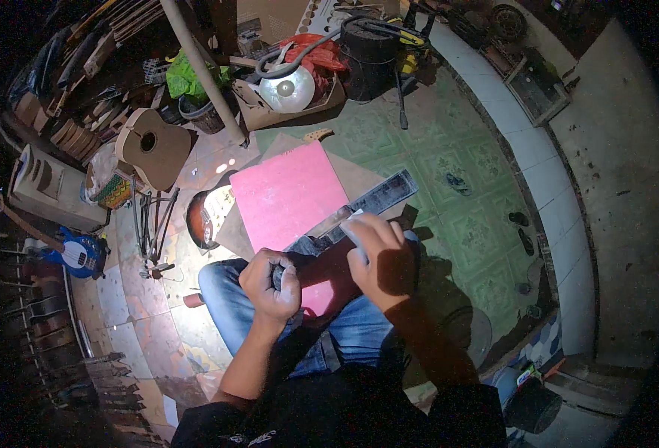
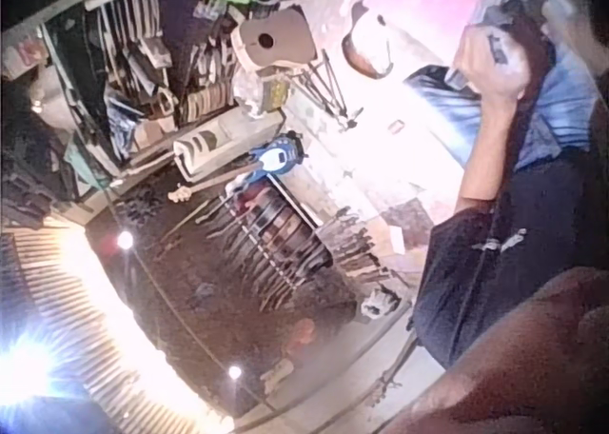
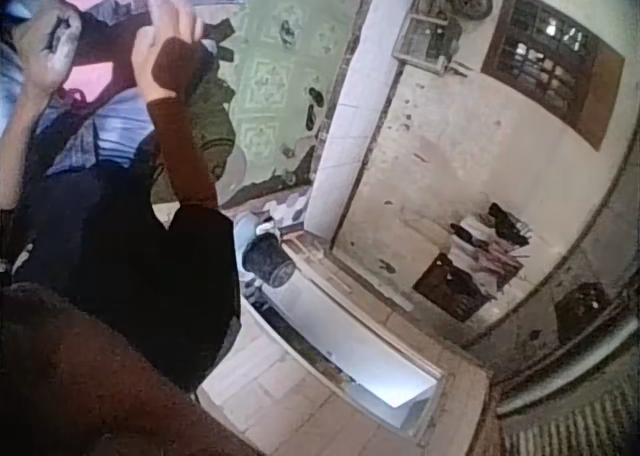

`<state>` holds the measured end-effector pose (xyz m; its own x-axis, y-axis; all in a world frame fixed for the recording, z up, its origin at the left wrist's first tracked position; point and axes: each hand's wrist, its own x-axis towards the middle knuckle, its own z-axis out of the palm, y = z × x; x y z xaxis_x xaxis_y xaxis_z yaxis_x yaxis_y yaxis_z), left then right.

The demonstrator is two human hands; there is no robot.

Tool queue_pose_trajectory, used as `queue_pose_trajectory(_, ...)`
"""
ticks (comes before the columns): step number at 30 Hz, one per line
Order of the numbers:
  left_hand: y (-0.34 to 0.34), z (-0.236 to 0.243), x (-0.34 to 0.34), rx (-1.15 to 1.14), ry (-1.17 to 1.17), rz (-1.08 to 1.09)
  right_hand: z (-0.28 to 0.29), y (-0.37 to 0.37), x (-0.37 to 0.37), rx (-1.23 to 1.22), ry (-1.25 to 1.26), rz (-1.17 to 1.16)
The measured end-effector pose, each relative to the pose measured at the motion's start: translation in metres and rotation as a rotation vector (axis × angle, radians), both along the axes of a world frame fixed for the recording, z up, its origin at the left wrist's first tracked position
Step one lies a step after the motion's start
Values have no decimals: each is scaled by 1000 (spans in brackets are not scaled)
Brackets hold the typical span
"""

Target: The person sands the inner edges of a guitar body by hand and then wipes the exterior surface with a cloth.

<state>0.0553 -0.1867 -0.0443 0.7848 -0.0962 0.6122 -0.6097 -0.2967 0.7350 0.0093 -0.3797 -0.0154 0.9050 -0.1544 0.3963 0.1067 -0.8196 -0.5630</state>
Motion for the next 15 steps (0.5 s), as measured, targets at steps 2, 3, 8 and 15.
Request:
queue_pose_trajectory(2,-1,0,0,2,-15,-3,4,7,-6,-7,-4,32)
queue_pose_trajectory(3,0,-1,-1,4,-2,-6,5,10,-9,5,-7,84)
queue_pose_trajectory(8,0,-1,-2,8,14,-22,-4,-3,-2,-82,-23,-16)
queue_pose_trajectory(15,0,-1,-7,8,11,-38,2,0,-7,-19,2,27)
